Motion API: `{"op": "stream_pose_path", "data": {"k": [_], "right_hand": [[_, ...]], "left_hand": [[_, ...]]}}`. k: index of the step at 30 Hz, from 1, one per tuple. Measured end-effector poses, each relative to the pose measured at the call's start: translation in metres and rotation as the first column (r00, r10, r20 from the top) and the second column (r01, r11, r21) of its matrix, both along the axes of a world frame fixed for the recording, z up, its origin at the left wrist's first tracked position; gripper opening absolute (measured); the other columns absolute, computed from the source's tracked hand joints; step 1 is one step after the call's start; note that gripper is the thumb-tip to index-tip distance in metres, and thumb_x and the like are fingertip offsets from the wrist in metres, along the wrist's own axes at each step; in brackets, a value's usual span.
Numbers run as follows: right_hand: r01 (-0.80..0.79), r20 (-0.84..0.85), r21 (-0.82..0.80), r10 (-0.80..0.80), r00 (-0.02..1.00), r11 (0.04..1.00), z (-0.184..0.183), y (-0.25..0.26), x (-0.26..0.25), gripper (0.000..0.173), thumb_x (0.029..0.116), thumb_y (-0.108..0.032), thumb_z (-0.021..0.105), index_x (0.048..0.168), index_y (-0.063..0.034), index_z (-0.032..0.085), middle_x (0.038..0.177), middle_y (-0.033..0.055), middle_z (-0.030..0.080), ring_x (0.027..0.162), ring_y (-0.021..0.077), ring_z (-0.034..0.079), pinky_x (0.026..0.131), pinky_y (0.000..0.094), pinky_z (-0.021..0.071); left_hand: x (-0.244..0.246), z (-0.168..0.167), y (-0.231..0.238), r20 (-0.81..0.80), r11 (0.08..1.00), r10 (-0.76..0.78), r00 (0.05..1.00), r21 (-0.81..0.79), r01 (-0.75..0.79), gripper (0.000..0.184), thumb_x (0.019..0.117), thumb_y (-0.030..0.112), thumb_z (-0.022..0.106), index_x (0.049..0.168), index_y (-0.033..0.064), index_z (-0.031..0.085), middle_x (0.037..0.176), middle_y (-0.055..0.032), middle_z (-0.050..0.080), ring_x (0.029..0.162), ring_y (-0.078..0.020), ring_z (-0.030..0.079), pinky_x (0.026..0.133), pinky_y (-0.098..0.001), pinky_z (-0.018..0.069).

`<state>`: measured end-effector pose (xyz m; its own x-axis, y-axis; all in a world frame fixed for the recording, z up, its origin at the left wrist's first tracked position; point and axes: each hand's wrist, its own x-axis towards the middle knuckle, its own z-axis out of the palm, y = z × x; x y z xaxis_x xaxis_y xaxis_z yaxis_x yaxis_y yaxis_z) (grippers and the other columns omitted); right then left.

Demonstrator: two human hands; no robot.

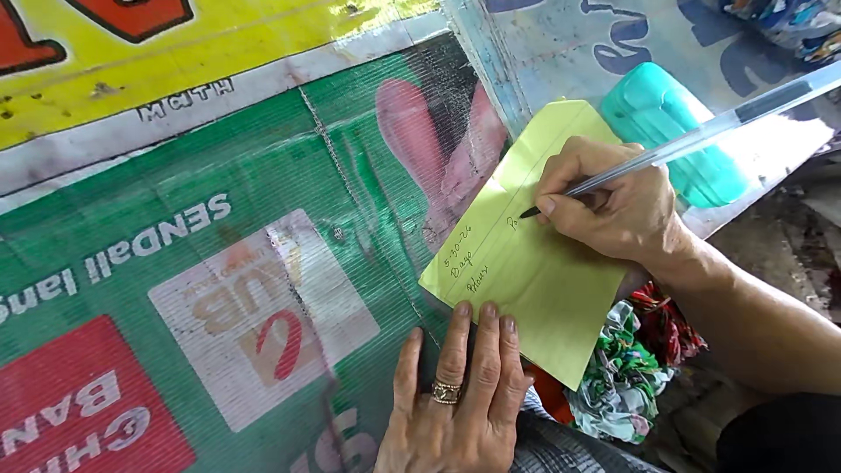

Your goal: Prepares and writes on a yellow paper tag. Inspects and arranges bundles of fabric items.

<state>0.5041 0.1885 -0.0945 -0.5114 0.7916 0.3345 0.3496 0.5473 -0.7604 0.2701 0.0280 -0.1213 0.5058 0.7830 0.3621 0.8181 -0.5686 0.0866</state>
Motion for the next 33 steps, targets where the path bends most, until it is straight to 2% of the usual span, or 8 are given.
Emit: {"op": "stream_pose_path", "data": {"k": [4,9,13,19,24,33], "right_hand": [[0.04,0.017,0.008,-0.04,0.999,0.999,-0.0003,-0.0012,-0.0019,0.005,0.0894,-0.005,0.061,0.086,-0.002,0.062,0.075,-0.0027,0.061,0.061,-0.0078,0.053,0.052,0.0071,0.042],[0.01,-0.001,-0.006,-0.01,1.0,1.0,-0.0008,-0.0005,-0.0008,0.004,0.0888,-0.004,0.06,0.085,-0.0022,0.061,0.074,-0.0029,0.061,0.061,-0.0078,0.051,0.051,0.007,0.0402],[0.039,0.016,0.018,-0.039,0.999,0.999,-0.0008,-0.0003,-0.0026,0.005,0.0912,-0.003,0.061,0.087,-0.0004,0.061,0.076,-0.0015,0.061,0.064,-0.007,0.053,0.054,0.0076,0.0427],[0.003,0.018,0.004,-0.003,1.0,1.0,0.0005,-0.0001,-0.0008,0.005,0.0881,-0.005,0.059,0.084,-0.0027,0.06,0.074,-0.0035,0.059,0.06,-0.0084,0.049,0.05,0.0069,0.0379],[0.032,-0.046,0.066,-0.029,0.999,0.997,-0.0007,-0.0003,0.0015,0.005,0.0907,-0.004,0.059,0.086,-0.0005,0.06,0.075,-0.0016,0.061,0.063,-0.0072,0.052,0.052,0.0075,0.0401],[0.024,0.018,0.047,-0.024,1.0,0.999,-0.0018,0.0001,-0.0012,0.004,0.0887,-0.004,0.061,0.085,-0.0011,0.061,0.074,-0.0021,0.06,0.062,-0.0076,0.05,0.052,0.0075,0.0395]], "left_hand": [[-0.0004,-0.0007,-0.0001,0.002,1.0,-0.001,1.0,0.001,0.001,0.052,0.1029,0.051,0.049,0.137,0.0133,0.063,0.14,-0.0074,0.065,0.133,-0.0268,0.056,0.105,-0.0504,0.0369],[-0.0003,0.0003,0.0,-0.006,1.0,-0.003,1.0,-0.002,0.003,0.053,0.1029,0.051,0.049,0.138,0.0136,0.062,0.14,-0.0069,0.065,0.133,-0.0269,0.056,0.105,-0.0505,0.037],[-0.0004,0.0001,-0.0005,-0.003,1.0,-0.002,1.0,-0.005,0.001,0.053,0.1029,0.051,0.049,0.138,0.013,0.062,0.14,-0.0073,0.065,0.133,-0.0267,0.055,0.105,-0.0506,0.0364],[-0.0008,0.0007,0.0,-0.004,1.0,-0.003,1.0,-0.004,0.002,0.053,0.1032,0.051,0.049,0.137,0.0128,0.062,0.14,-0.0073,0.065,0.133,-0.0272,0.056,0.105,-0.0505,0.0374],[-0.0005,0.0007,-0.0001,-0.003,1.0,0.0,1.0,-0.008,-0.001,0.054,0.1034,0.051,0.048,0.139,0.0131,0.061,0.141,-0.007,0.065,0.134,-0.0268,0.055,0.106,-0.0504,0.0361],[-0.0005,0.0002,0.0,0.001,1.0,0.002,1.0,-0.002,-0.002,0.054,0.1025,0.052,0.049,0.138,0.0132,0.062,0.141,-0.0067,0.065,0.133,-0.0266,0.056,0.106,-0.0501,0.0365]]}}
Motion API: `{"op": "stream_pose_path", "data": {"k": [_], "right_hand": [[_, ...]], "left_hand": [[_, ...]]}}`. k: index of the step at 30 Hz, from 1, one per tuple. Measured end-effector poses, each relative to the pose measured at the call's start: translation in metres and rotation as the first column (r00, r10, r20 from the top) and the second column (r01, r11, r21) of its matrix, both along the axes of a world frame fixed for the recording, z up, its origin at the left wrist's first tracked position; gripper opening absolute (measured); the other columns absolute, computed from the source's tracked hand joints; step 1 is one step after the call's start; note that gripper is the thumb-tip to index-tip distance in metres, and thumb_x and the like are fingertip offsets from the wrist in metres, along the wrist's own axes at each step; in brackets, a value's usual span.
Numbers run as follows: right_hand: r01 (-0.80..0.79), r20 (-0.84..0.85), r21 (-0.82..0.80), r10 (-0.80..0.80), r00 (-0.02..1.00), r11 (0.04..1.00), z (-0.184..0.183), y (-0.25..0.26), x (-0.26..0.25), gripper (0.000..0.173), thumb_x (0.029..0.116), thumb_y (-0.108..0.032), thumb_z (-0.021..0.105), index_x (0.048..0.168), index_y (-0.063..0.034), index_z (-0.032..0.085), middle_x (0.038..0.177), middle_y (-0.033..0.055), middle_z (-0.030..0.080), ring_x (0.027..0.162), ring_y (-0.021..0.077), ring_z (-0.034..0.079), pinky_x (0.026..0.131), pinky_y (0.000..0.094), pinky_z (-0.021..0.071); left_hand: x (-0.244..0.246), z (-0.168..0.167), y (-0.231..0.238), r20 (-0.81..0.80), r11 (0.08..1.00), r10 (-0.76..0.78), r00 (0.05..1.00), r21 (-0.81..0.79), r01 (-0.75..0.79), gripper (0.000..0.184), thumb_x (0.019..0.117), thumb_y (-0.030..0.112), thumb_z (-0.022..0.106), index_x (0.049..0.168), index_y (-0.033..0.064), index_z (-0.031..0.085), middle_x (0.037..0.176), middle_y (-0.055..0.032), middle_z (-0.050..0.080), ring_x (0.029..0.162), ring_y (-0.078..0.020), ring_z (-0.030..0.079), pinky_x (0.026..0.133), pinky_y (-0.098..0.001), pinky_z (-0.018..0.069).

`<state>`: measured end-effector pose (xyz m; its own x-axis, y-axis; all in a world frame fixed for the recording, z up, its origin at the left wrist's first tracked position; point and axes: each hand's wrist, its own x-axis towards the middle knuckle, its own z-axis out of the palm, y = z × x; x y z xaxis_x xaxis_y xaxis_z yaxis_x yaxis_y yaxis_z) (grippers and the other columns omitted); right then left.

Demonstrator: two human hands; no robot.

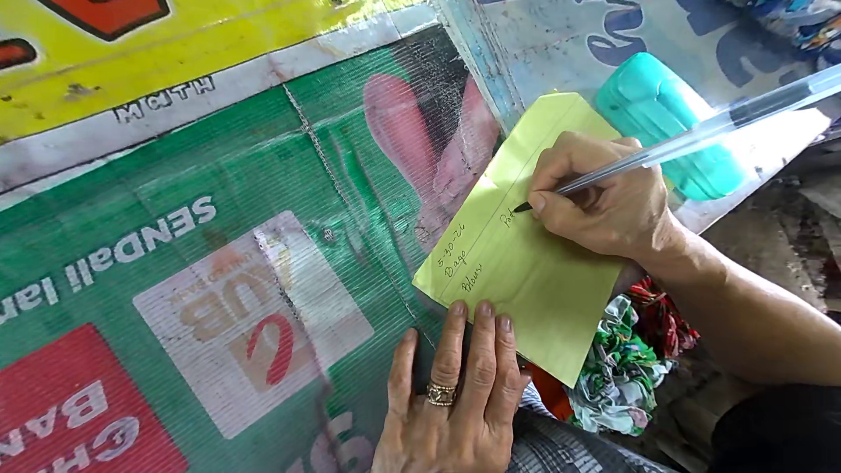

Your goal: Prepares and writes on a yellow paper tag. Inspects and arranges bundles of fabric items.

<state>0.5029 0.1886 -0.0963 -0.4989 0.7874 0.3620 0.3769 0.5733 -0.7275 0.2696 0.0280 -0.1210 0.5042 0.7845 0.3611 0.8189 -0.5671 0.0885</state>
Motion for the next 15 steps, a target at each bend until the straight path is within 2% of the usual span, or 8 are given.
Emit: {"op": "stream_pose_path", "data": {"k": [7,15], "right_hand": [[0.017,-0.012,0.013,-0.017,1.0,1.0,0.0006,0.0002,0.0005,0.005,0.0901,-0.003,0.06,0.086,-0.0002,0.06,0.075,-0.0017,0.06,0.062,-0.0077,0.051,0.052,0.0071,0.04],[-0.01,-0.018,-0.019,0.01,1.0,1.0,0.0025,0.0005,0.0021,0.006,0.0891,-0.005,0.058,0.084,-0.0023,0.06,0.073,-0.004,0.058,0.06,-0.0087,0.048,0.05,0.007,0.0363]], "left_hand": [[-0.0001,0.0,0.0,-0.004,1.0,-0.002,1.0,-0.001,0.002,0.054,0.1025,0.052,0.049,0.138,0.0129,0.062,0.14,-0.007,0.065,0.133,-0.0264,0.056,0.106,-0.0501,0.036],[0.0001,0.0005,0.0003,-0.004,1.0,0.001,1.0,-0.006,-0.001,0.055,0.1029,0.052,0.049,0.139,0.0129,0.062,0.14,-0.007,0.065,0.133,-0.0264,0.055,0.107,-0.0498,0.0354]]}}
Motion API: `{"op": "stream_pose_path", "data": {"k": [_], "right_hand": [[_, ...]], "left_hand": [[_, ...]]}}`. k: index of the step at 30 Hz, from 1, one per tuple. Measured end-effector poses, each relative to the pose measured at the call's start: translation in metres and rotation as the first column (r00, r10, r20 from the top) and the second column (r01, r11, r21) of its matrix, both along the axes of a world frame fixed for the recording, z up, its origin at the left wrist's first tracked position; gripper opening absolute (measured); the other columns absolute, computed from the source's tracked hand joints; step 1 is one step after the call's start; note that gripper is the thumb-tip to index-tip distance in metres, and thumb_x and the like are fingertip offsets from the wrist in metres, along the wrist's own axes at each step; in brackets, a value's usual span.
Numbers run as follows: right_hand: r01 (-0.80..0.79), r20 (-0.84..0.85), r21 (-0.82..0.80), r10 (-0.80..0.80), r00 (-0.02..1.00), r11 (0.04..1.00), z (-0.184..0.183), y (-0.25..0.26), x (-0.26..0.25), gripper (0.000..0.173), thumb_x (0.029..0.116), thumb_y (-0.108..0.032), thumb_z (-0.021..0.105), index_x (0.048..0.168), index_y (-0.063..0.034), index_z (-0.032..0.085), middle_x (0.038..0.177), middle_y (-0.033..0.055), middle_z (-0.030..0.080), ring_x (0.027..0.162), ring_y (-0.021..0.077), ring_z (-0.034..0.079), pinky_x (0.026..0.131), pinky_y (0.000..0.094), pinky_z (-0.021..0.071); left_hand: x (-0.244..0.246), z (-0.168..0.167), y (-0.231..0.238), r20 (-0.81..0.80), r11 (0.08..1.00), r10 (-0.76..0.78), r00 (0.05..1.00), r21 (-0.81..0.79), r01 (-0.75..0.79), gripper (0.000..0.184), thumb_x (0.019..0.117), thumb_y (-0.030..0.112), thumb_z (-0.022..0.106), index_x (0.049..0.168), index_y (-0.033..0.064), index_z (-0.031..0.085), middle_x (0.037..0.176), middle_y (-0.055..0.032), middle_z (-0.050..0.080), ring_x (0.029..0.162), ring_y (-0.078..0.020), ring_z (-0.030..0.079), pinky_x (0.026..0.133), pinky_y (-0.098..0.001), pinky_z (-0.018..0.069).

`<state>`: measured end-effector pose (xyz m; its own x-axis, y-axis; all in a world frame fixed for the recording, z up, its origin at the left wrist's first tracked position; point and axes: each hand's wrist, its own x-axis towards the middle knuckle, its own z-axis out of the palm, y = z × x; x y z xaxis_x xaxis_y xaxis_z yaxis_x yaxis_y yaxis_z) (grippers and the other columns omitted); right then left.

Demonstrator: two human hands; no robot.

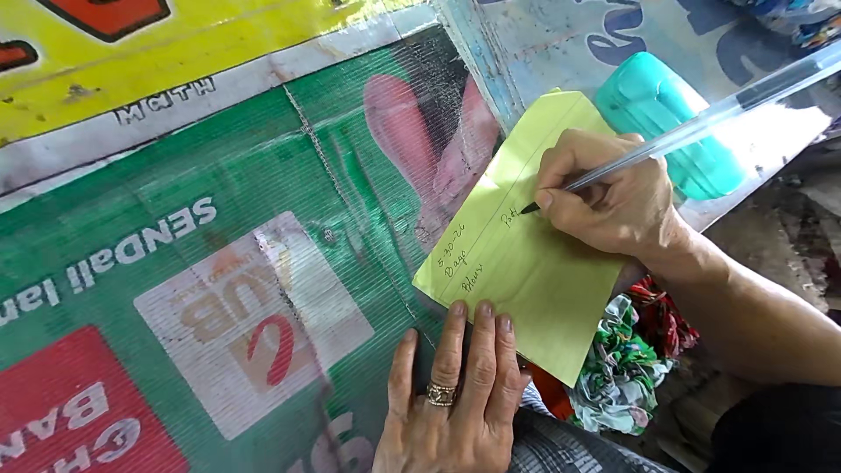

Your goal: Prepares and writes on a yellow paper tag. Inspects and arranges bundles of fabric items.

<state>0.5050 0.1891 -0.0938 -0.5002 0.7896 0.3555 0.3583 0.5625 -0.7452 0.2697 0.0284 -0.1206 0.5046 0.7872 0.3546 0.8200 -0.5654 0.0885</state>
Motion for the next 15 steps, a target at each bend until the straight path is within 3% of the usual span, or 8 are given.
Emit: {"op": "stream_pose_path", "data": {"k": [9,15], "right_hand": [[0.078,0.031,0.038,-0.079,0.996,0.996,-0.0007,-0.0011,-0.0025,0.006,0.0897,-0.004,0.059,0.085,-0.0011,0.06,0.073,-0.0029,0.058,0.06,-0.0084,0.048,0.051,0.0071,0.0379],[0.044,0.014,0.028,-0.044,0.999,0.999,-0.0016,-0.0001,-0.0017,0.006,0.0897,-0.004,0.059,0.084,-0.0007,0.06,0.073,-0.0019,0.058,0.06,-0.0076,0.049,0.051,0.0076,0.0383]], "left_hand": [[0.0,0.0005,0.0001,-0.002,1.0,-0.006,1.0,-0.006,0.006,0.055,0.1026,0.052,0.049,0.138,0.0124,0.062,0.14,-0.0074,0.065,0.133,-0.0266,0.055,0.106,-0.0501,0.0356],[-0.0005,0.0003,-0.0002,0.0,1.0,-0.006,1.0,-0.004,0.006,0.055,0.1025,0.052,0.049,0.138,0.0126,0.062,0.14,-0.0075,0.065,0.133,-0.0266,0.055,0.107,-0.0501,0.0354]]}}
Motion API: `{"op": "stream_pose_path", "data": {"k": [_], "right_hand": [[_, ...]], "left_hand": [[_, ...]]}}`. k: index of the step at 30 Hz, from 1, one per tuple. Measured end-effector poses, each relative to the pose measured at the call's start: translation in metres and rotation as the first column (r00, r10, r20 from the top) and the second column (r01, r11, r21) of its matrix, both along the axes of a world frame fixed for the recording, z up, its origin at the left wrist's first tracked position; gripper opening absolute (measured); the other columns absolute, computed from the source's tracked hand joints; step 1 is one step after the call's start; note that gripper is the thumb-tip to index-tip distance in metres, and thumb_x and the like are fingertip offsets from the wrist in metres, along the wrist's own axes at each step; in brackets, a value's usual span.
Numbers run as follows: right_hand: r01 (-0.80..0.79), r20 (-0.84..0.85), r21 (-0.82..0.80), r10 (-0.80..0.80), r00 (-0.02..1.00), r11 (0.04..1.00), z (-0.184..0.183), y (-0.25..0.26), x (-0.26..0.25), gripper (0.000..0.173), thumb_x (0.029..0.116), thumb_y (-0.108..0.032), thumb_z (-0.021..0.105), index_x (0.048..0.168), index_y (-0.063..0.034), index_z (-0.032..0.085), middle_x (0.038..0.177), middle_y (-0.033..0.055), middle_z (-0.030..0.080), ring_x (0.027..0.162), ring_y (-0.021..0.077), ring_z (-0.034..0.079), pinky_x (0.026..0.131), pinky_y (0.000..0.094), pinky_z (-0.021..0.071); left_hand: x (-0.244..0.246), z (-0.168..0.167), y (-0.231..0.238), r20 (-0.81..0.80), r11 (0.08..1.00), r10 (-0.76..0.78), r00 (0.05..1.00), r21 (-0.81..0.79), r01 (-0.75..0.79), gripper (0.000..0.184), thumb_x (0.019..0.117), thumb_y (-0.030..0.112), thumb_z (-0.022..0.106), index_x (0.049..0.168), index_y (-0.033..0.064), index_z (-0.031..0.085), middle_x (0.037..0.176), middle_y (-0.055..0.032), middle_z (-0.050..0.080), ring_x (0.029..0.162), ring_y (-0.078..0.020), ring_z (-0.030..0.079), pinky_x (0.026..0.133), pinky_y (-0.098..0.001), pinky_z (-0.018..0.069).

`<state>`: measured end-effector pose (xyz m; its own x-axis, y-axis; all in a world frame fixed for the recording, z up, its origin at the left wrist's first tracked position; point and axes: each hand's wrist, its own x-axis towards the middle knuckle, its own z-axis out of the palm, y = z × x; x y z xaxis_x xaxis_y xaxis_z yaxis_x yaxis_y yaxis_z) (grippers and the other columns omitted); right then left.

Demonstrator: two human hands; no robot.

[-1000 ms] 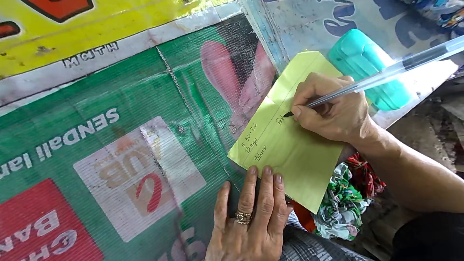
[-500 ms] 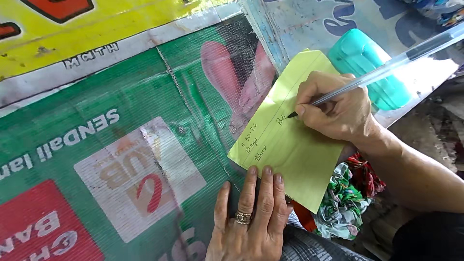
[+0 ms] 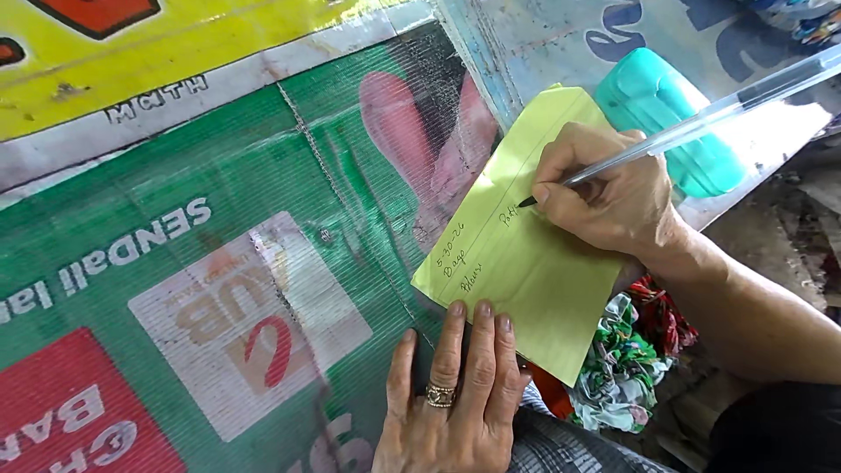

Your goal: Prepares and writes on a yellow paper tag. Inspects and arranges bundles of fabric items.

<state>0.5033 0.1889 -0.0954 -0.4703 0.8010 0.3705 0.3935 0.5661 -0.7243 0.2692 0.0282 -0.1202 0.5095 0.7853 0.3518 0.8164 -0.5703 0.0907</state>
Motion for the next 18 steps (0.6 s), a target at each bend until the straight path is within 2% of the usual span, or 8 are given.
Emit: {"op": "stream_pose_path", "data": {"k": [7,18], "right_hand": [[0.008,0.003,-0.009,-0.008,1.0,1.0,0.0016,0.0005,-0.0001,0.007,0.0891,-0.004,0.058,0.083,-0.0015,0.06,0.072,-0.0032,0.057,0.059,-0.008,0.046,0.05,0.0075,0.0362],[0.044,-0.002,0.016,-0.044,0.999,0.999,0.0001,-0.0006,0.0006,0.006,0.0904,-0.004,0.059,0.085,-0.0019,0.06,0.072,-0.004,0.057,0.061,-0.0079,0.05,0.051,0.0075,0.0391]], "left_hand": [[0.0002,-0.0001,0.0001,0.004,1.0,0.001,1.0,0.004,-0.001,0.054,0.1025,0.051,0.049,0.138,0.0126,0.062,0.14,-0.0075,0.065,0.133,-0.0263,0.056,0.106,-0.0498,0.0358],[-0.0004,-0.0009,0.0001,-0.003,1.0,-0.004,1.0,0.006,0.004,0.055,0.1026,0.052,0.049,0.139,0.012,0.061,0.14,-0.0078,0.065,0.133,-0.0272,0.056,0.106,-0.05,0.0359]]}}
